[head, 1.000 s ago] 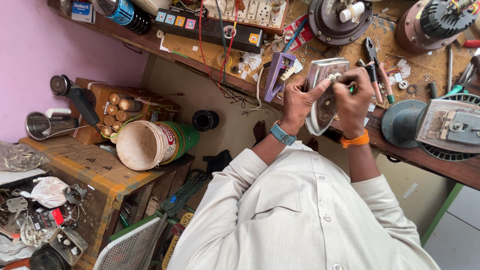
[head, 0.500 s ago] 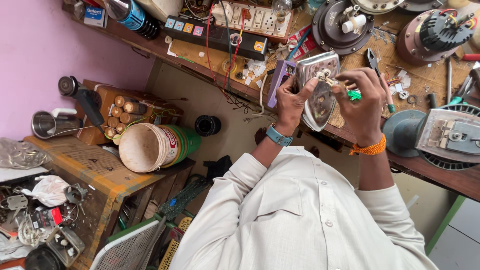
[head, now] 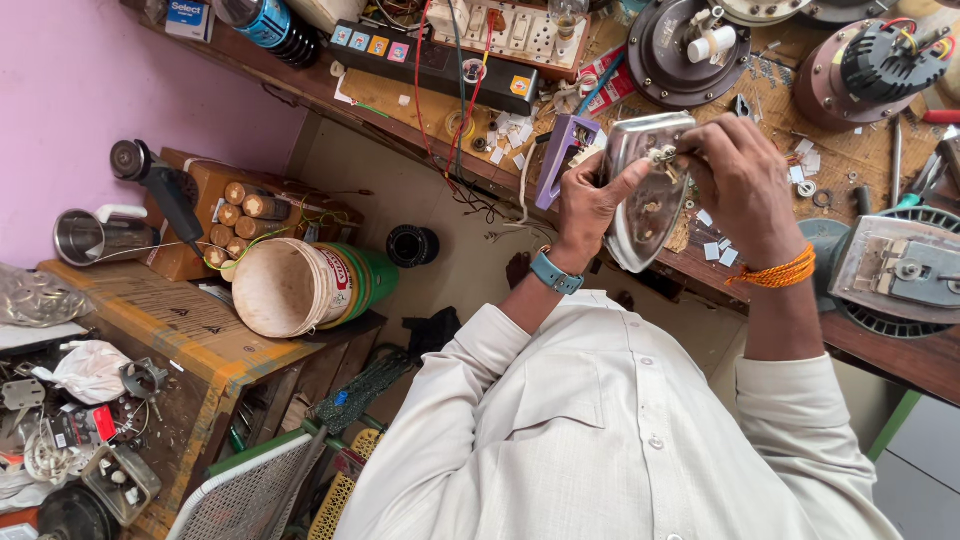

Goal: The person disassembles an electric iron, removes the handle, and manipulates internal components using pliers and a screwdriver. They then reassemble the iron by reattaching the handle and securing internal parts.

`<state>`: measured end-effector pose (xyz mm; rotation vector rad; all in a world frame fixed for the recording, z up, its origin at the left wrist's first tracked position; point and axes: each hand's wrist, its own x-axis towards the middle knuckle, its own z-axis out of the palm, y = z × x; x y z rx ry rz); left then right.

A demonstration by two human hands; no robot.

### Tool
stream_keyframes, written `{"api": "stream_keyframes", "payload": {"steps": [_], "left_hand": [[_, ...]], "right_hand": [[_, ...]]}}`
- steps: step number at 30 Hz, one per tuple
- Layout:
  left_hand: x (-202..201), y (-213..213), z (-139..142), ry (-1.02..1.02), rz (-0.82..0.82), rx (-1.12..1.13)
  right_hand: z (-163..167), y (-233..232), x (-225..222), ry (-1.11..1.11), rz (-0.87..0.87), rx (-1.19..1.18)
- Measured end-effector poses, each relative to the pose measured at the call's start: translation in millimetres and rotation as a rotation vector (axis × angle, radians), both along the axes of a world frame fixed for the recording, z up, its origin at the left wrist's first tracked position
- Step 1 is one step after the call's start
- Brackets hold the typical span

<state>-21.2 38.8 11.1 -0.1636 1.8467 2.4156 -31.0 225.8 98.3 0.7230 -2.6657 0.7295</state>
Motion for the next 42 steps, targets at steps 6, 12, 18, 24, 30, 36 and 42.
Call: {"api": "stream_keyframes", "payload": {"steps": [6,12,18,24,30,36,42], "left_hand": [[-7.9,0.0,1.3,0.193,0.048,-0.521],[0.5,6.2,-4.8,0.159,0.194,-0.337],[-11.6,12.6,0.4,0.052,-0.015,0.072],[-6.1,14.1,9.9,0.147,0.094,-0.111],[-2.9,19.7,11.2,0.033,0.121,0.222],[-2.7,19.6,16.8,0.045,0.132,0.011],[-1.8,14.1,22.7,0.058,0.124,0.116]], "right_hand": [[-1.1,-1.7,9.6,0.022,-0.063,0.145],[-29.4,-30.3,29.4,-0.026,-0.176,-0.179],[-17.1,-18.1,14.6,0.095,-0.282,-0.226],[-10.1,-40.7,44.5,0.087,-0.244,-0.288],[-16.5,-17.3,35.9,0.097,-0.352,-0.578],[-10.6,-8.0,19.7,-0.008,-0.147,-0.473],[0.8,-23.0,20.4,0.115,-0.164,-0.214]]}}
